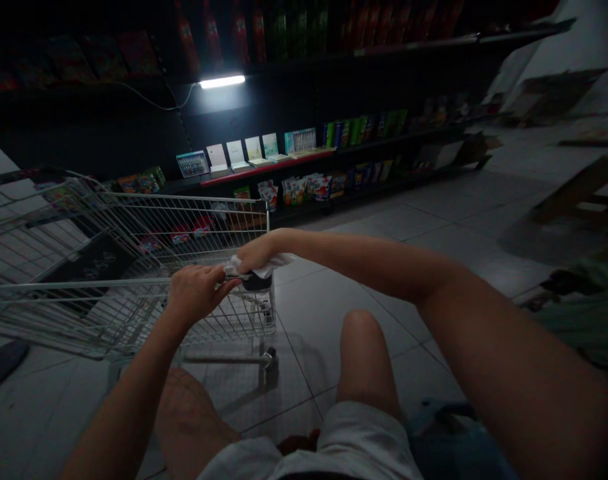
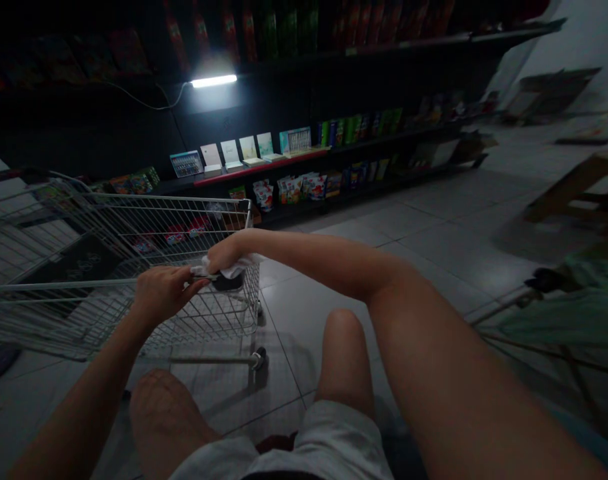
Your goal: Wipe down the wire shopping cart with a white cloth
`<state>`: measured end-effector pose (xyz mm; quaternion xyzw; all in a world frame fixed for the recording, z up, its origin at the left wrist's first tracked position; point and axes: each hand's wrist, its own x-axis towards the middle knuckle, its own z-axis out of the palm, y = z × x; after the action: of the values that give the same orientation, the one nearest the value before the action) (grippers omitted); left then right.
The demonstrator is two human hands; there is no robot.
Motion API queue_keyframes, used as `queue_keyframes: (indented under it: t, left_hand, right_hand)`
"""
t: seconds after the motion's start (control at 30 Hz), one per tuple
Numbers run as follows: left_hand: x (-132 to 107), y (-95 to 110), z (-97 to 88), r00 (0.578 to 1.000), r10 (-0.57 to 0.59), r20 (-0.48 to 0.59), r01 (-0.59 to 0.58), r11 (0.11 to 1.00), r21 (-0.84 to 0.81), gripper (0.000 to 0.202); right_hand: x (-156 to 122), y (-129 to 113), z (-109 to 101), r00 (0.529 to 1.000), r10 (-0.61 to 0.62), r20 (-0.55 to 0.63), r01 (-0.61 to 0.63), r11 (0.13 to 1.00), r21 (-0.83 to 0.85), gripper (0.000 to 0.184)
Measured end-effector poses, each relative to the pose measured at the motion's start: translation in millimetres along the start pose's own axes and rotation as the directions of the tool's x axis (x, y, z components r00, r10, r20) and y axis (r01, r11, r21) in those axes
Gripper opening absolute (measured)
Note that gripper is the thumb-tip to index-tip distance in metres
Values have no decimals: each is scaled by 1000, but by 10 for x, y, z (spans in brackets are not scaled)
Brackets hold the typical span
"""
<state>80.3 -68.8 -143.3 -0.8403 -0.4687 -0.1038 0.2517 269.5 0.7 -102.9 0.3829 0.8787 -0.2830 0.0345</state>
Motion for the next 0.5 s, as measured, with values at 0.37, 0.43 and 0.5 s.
queue_keyframes:
  t: [0.37,0.43,0.5]
  left_hand:
    - [-280,-160,-61,959,183,-215,-199,978,-55,53]
    - [-290,-187,-76,941,217,-259,-238,970,-50,53]
    - [-314,-215,-91,932,223,-286,-245,968,-44,55]
  right_hand:
    - [-453,331,19,647,-483,-590,536,839,-99,19]
    - [-416,453,404,562,-594,-576,576,780,-243,18]
    - [-283,610,749,452,-591,-669,586,762,-277,25]
